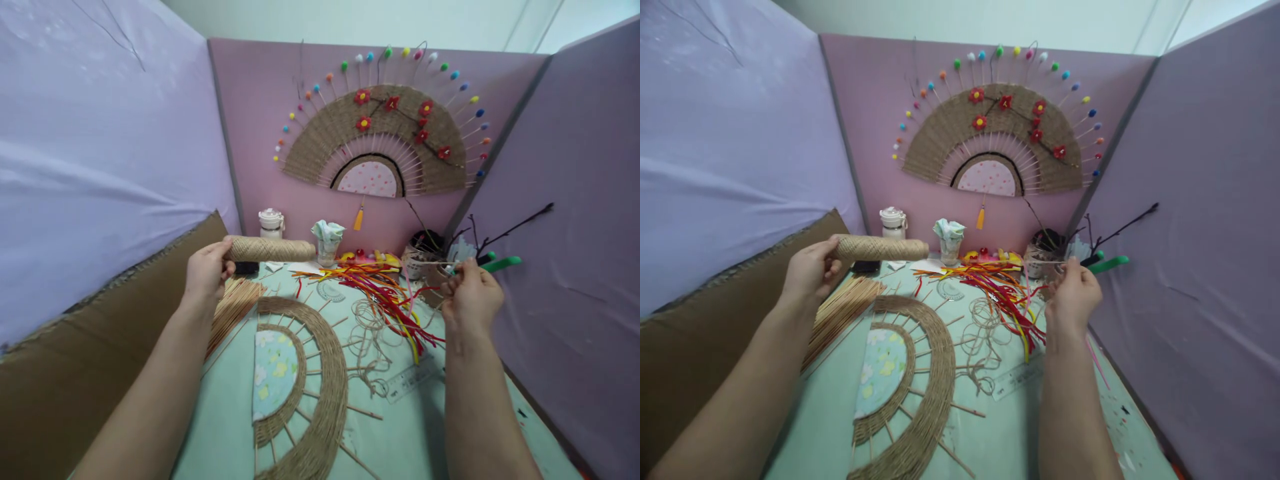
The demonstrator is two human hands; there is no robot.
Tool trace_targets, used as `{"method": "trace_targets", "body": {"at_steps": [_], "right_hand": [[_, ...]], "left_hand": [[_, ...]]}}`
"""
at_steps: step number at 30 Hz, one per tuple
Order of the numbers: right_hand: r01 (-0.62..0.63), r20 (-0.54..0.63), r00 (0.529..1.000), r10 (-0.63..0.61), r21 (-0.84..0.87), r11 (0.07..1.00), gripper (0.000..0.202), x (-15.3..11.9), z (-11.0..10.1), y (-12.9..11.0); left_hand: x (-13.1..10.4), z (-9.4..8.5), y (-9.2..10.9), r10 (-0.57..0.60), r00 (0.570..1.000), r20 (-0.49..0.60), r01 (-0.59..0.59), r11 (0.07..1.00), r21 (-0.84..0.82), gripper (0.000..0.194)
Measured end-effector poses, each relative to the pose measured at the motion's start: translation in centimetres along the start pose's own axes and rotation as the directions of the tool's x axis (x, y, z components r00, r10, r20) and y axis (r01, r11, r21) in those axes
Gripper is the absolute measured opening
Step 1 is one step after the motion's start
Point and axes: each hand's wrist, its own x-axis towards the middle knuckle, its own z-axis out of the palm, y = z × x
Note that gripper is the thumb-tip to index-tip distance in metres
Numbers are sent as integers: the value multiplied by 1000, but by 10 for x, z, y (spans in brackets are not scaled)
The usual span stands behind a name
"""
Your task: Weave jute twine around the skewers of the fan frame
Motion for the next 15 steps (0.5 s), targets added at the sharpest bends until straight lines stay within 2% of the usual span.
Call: {"method": "trace_targets", "body": {"at_steps": [2, 4, 6, 8, 10, 12, 13, 15], "right_hand": [[-49, -116, 992, 57, 71, 996, 28, 6, -6, 0], [-58, -137, 989, 56, -11, 998, 27, 9, -9, 4], [-6, -49, 999, -5, -214, 977, 25, 8, -5, 10], [113, 117, 990, -74, -377, 919, 30, 1, 3, 13], [242, 298, 946, -128, -388, 889, 41, -14, 15, 11], [293, 470, 873, -132, -290, 911, 45, -34, 28, 2], [267, 598, 796, -91, -212, 940, 45, -44, 34, -4], [164, 823, 568, -10, -101, 981, 47, -66, 44, -14]], "left_hand": [[1, -1, 4, -63, 997, -38, 57, 988, -141, 19], [2, -3, 10, -170, 985, 15, 168, 953, -253, 21], [1, -4, 13, -241, 966, 91, 257, 925, -281, 21], [-1, -2, 14, -270, 951, 150, 301, 918, -257, 20], [-5, 1, 14, -280, 939, 201, 320, 925, -206, 17], [-10, 5, 12, -303, 919, 252, 343, 930, -132, 17], [-12, 7, 12, -313, 910, 271, 350, 932, -98, 17], [-15, 9, 11, -315, 904, 288, 345, 937, -60, 18]]}}
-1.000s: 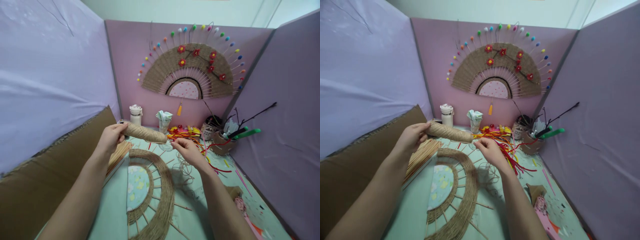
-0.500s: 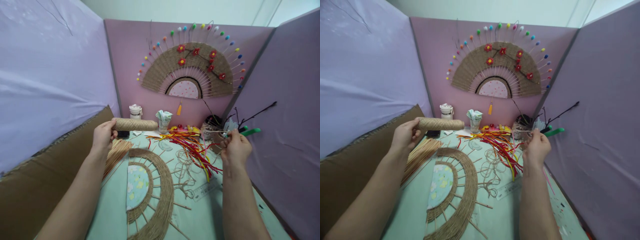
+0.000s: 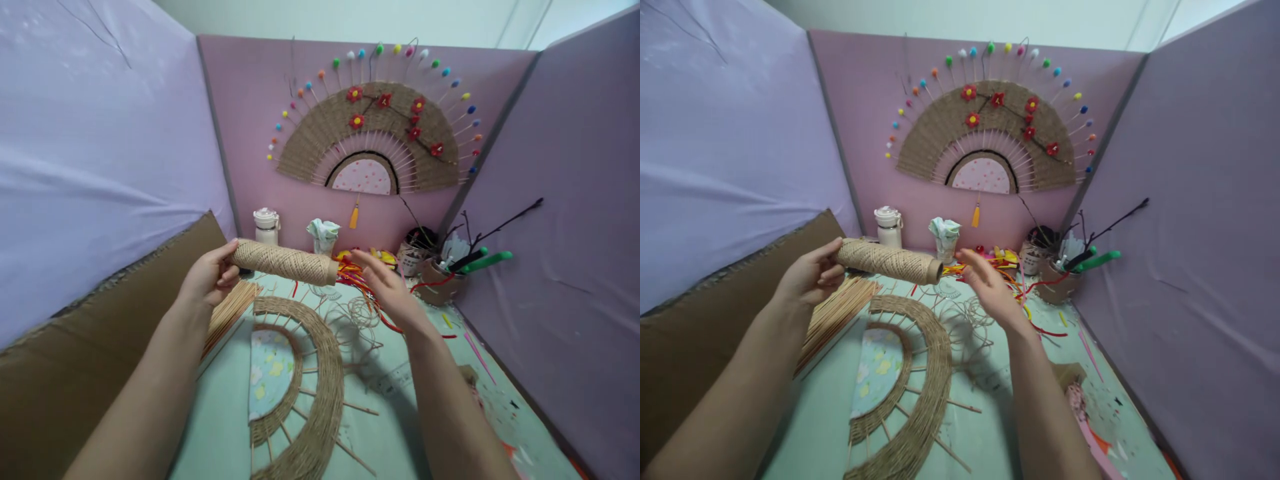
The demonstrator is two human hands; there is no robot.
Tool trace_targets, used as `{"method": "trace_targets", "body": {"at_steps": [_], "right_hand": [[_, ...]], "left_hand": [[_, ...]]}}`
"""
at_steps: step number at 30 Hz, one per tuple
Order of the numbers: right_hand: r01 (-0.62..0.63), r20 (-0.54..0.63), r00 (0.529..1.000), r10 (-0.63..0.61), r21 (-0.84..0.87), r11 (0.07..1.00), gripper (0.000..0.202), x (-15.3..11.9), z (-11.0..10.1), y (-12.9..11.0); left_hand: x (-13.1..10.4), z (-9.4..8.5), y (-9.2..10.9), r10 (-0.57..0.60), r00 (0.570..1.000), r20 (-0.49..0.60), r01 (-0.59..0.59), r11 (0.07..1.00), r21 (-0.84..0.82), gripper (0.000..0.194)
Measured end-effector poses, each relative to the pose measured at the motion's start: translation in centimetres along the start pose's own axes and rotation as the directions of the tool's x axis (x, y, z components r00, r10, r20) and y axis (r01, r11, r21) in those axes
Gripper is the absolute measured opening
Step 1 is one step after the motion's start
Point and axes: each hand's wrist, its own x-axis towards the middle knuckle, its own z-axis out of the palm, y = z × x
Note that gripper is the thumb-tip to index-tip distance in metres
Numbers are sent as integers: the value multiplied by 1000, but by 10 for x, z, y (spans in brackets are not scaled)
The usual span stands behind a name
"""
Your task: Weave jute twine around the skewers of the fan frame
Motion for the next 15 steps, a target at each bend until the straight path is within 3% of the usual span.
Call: {"method": "trace_targets", "body": {"at_steps": [3, 6, 9, 12, 15], "right_hand": [[-25, 346, 938, -26, 142, 990, 52, -6, 26, -9], [-105, 452, 891, 37, 125, 987, 40, -8, 45, -3], [-146, 331, 937, 113, 77, 986, 20, -5, 52, 5], [-143, 45, 989, 138, 154, 978, 25, 1, 44, 9], [-103, -198, 966, 163, 283, 954, 28, 5, 28, 8]], "left_hand": [[-2, 2, -1, 12, 1000, 0, -12, 1000, 19, 21], [-3, 2, 0, -12, 1000, -8, 12, 999, 51, 24], [-4, 1, 2, -29, 999, 14, 28, 995, 91, 24], [-5, -2, 2, 8, 999, 42, -14, 989, 147, 22], [-5, 0, -1, 130, 992, 9, -129, 973, 192, 18]]}}
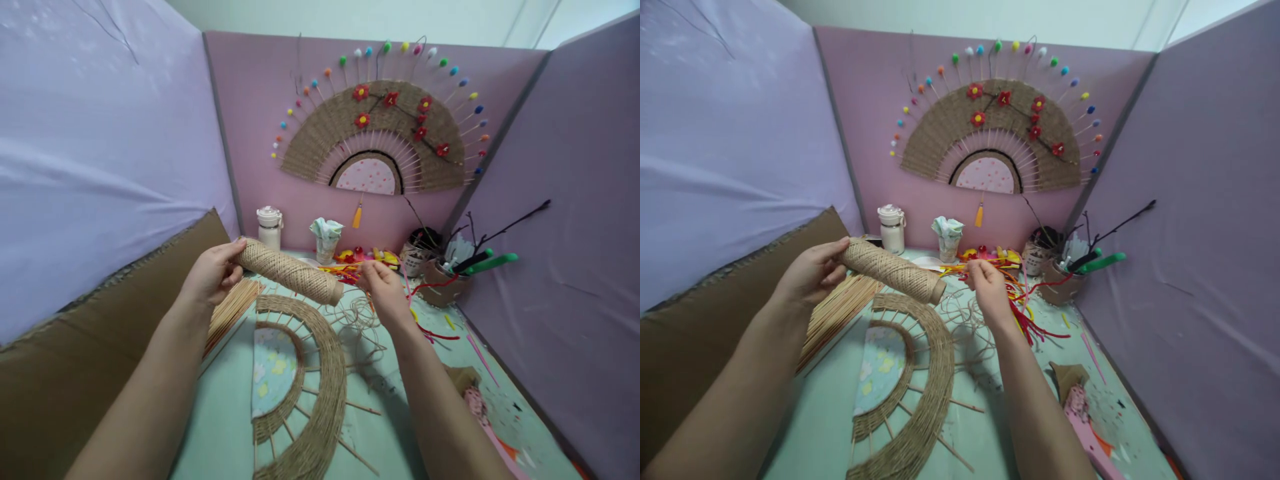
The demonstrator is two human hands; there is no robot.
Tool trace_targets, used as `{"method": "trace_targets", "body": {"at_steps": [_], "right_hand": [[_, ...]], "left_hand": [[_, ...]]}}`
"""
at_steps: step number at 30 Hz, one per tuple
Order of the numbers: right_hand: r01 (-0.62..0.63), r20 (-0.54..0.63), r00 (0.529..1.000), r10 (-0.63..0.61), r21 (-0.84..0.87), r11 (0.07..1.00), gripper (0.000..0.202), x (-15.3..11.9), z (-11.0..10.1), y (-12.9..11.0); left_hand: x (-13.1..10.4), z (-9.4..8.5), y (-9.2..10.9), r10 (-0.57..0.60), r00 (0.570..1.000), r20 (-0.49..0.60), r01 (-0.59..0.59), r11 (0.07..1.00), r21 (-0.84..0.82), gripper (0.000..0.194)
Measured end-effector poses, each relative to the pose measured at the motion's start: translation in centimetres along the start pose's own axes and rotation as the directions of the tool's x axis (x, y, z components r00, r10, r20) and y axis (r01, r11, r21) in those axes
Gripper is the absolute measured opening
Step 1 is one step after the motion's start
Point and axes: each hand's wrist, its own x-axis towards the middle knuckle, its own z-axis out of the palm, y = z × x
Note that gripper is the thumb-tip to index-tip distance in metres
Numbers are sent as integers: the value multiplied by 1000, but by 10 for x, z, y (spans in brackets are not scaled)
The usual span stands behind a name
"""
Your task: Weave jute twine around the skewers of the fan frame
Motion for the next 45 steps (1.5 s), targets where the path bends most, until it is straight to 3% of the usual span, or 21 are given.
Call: {"method": "trace_targets", "body": {"at_steps": [3, 6, 9, 12, 14, 16, 18, 20, 23, 28, 30, 31, 33, 35, 36, 38, 40, 42, 45], "right_hand": [[-1, -54, 998, 7, 118, 993, 32, 4, -10, -5], [-85, -23, 995, 93, 234, 968, 33, 7, -16, -5], [-153, -28, 984, 174, 353, 923, 32, 12, -27, -6], [-126, -107, 975, 197, 466, 876, 29, 16, -45, -10], [-95, -155, 967, 203, 520, 849, 29, 17, -57, -15], [-67, -181, 965, 192, 536, 842, 30, 18, -66, -19], [-41, -192, 967, 169, 536, 843, 30, 18, -72, -22], [-14, -225, 960, 167, 555, 832, 29, 18, -77, -23], [48, -377, 898, 226, 596, 802, 25, 20, -89, -21], [223, -686, 692, 225, 499, 838, 23, 26, -117, -14], [226, -726, 669, 159, 403, 887, 20, 26, -120, -12], [187, -721, 681, 131, 343, 920, 17, 25, -120, -11], [24, -643, 760, 92, 170, 985, 11, 23, -113, -9], [-141, -488, 871, 66, -119, 983, 13, 21, -101, -6], [-168, -397, 917, 46, -279, 946, 16, 20, -93, -4], [-95, -240, 970, -29, -489, 867, 21, 16, -72, -3], [47, -78, 992, -94, -469, 882, 26, 9, -45, -4], [123, 167, 983, -74, -302, 945, 34, -2, -17, -8], [100, 501, 863, -56, -61, 993, 46, -19, 18, -11]], "left_hand": [[1, 4, -2, 112, 989, -95, -115, 993, -22, 15], [4, 3, 0, 86, 986, -142, -109, 980, -166, 17], [6, -6, 5, -43, 997, -63, 24, 960, -278, 18], [7, -12, 4, -116, 992, 55, 123, 981, -153, 18], [6, -9, -2, -75, 995, 61, 75, 997, -2, 17], [6, -3, -9, 31, 1000, -2, -31, 993, 110, 16], [7, 3, -15, 128, 987, -94, -116, 986, 124, 16], [10, 5, -16, 145, 976, -160, -142, 989, 30, 16], [14, -3, -10, 35, 987, -156, -64, 981, -185, 13], [16, -13, -2, -69, 991, -111, 31, 949, -314, 14], [16, -12, -3, -91, 992, -84, 62, 953, -296, 14], [15, -11, -3, -107, 992, -63, 86, 957, -276, 13], [13, -10, -4, -152, 988, -7, 147, 966, -211, 14], [10, -7, -4, -202, 977, 68, 209, 971, -118, 16], [8, -6, -3, -226, 968, 109, 234, 970, -69, 16], [3, -3, -3, -269, 943, 195, 269, 963, 30, 16], [-2, 1, -3, -302, 911, 282, 279, 953, 118, 18], [-7, 5, -3, -316, 877, 361, 264, 946, 186, 19], [-13, 9, -2, -306, 858, 412, 216, 944, 250, 20]]}}
